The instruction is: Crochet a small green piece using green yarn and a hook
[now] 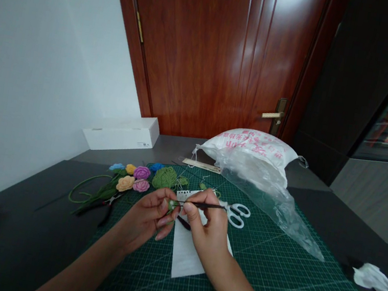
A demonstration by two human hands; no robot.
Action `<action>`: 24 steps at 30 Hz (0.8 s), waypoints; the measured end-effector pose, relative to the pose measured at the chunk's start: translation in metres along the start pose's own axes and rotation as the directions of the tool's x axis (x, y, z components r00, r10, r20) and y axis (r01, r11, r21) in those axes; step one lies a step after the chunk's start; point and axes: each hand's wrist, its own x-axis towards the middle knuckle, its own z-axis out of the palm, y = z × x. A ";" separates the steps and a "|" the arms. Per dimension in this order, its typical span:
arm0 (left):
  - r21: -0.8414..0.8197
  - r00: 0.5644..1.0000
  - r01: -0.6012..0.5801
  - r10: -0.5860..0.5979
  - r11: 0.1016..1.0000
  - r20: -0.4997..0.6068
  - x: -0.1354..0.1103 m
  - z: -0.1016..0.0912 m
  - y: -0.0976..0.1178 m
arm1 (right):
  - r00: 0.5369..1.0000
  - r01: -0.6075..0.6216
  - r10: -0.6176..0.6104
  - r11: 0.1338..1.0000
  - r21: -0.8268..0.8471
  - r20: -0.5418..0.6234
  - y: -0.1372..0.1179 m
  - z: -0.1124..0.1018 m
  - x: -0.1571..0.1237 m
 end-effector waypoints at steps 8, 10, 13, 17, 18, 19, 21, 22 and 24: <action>-0.005 1.000 0.011 -0.011 1.000 0.020 -0.001 0.002 0.002 | 0.999 -0.046 0.046 0.998 0.035 0.003 -0.002 0.002 0.001; -0.004 0.999 0.014 -0.014 1.000 0.030 -0.001 0.002 0.001 | 0.996 -0.086 0.086 0.994 0.071 0.001 -0.001 0.004 0.000; -0.003 0.999 0.013 -0.013 1.000 0.044 -0.001 0.002 0.001 | 0.989 -0.149 0.150 0.978 0.147 0.005 0.000 0.007 -0.002; 0.008 0.998 0.015 -0.015 1.000 0.054 -0.002 0.000 -0.002 | 0.989 -0.151 0.148 0.974 0.168 0.030 0.003 0.010 -0.004; 0.013 0.998 0.020 -0.020 1.000 0.057 -0.003 0.000 -0.003 | 0.993 -0.115 0.110 0.984 0.135 0.040 0.004 0.010 -0.004; 0.018 0.998 0.025 -0.026 1.000 0.060 -0.003 -0.001 -0.005 | 0.997 -0.064 0.059 0.994 0.091 0.052 0.004 0.010 -0.004; 0.028 0.997 0.032 -0.034 0.999 0.067 -0.003 -0.002 -0.008 | 0.995 0.056 -0.055 0.998 -0.012 0.086 0.005 0.010 -0.005; 0.034 0.997 0.036 -0.038 0.999 0.069 -0.003 -0.002 -0.009 | 0.990 0.101 -0.094 0.993 -0.057 0.109 0.005 0.009 -0.005; 0.049 0.997 0.038 -0.041 0.998 0.071 -0.003 -0.002 -0.011 | 0.984 0.123 -0.108 0.987 -0.104 0.143 0.005 0.007 -0.004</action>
